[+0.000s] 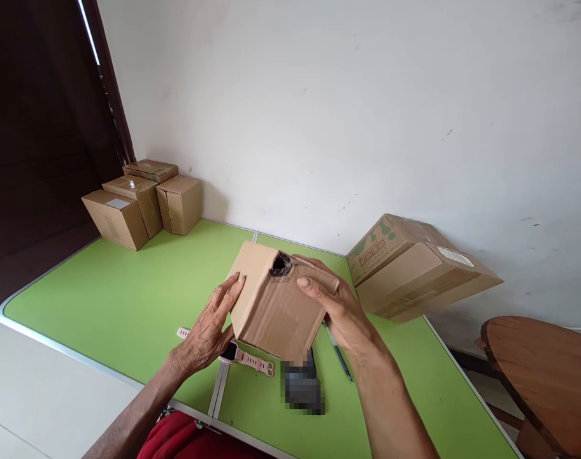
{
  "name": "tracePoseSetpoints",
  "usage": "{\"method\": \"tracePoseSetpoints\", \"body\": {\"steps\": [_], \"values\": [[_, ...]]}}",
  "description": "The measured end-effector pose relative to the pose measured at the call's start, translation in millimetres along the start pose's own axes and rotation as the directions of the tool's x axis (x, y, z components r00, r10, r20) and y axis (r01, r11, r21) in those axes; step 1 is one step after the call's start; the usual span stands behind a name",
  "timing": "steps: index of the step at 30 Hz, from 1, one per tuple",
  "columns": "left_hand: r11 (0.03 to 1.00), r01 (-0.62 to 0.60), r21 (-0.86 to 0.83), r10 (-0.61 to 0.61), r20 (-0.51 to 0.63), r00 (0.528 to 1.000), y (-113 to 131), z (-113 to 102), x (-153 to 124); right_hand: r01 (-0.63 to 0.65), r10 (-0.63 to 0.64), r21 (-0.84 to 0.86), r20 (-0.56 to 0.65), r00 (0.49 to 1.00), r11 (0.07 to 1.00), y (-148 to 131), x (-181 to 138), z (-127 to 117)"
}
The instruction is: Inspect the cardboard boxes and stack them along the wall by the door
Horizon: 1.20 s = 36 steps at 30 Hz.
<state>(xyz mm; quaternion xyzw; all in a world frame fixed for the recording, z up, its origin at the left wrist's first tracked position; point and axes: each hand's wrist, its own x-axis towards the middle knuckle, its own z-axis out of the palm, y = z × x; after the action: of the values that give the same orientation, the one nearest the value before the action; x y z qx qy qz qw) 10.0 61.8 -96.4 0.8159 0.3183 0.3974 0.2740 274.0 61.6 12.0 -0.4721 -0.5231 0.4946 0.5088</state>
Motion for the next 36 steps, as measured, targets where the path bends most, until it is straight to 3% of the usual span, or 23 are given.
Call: {"method": "tracePoseSetpoints", "body": {"steps": [5,9,11,13,18,21,24,29,33,36], "values": [[0.978,0.105,-0.179,-0.092,0.077,0.993,0,-6,-6,-0.036,0.001,-0.149,-0.228,0.974,0.988,28,-21,26],[0.832,0.297,-0.468,-0.238,0.183,0.954,0,-20,-3,-0.054,-0.005,-0.172,-0.327,0.945,0.984,38,-37,32],[0.749,0.327,-0.576,-0.264,0.194,0.945,2,-26,-1,-0.068,-0.002,-0.178,-0.365,0.931,0.982,38,-44,31],[0.725,0.315,-0.613,-0.277,0.160,0.948,10,-29,3,-0.082,-0.016,-0.231,-0.394,0.919,0.970,38,-49,30],[0.802,0.466,-0.373,-0.485,0.050,0.873,56,-20,21,0.013,-0.215,-0.446,-0.404,0.889,0.895,37,-61,36],[0.846,0.506,-0.170,-0.521,-0.061,0.851,78,-11,35,0.034,-0.257,-0.509,-0.375,0.891,0.860,32,-68,40],[0.853,0.517,-0.071,-0.522,-0.088,0.848,85,-6,43,0.019,-0.253,-0.543,-0.360,0.898,0.840,24,-73,41],[0.884,0.467,-0.015,-0.466,-0.085,0.881,90,0,40,-0.062,-0.321,-0.684,-0.418,0.850,0.727,12,-71,45],[0.865,0.500,0.037,-0.496,-0.079,0.865,96,0,41,-0.080,-0.342,-0.745,-0.395,0.853,0.662,10,-66,52],[0.843,0.528,0.099,-0.523,-0.073,0.849,98,-3,46,-0.073,-0.400,-0.780,-0.396,0.827,0.621,14,-63,60]]}}
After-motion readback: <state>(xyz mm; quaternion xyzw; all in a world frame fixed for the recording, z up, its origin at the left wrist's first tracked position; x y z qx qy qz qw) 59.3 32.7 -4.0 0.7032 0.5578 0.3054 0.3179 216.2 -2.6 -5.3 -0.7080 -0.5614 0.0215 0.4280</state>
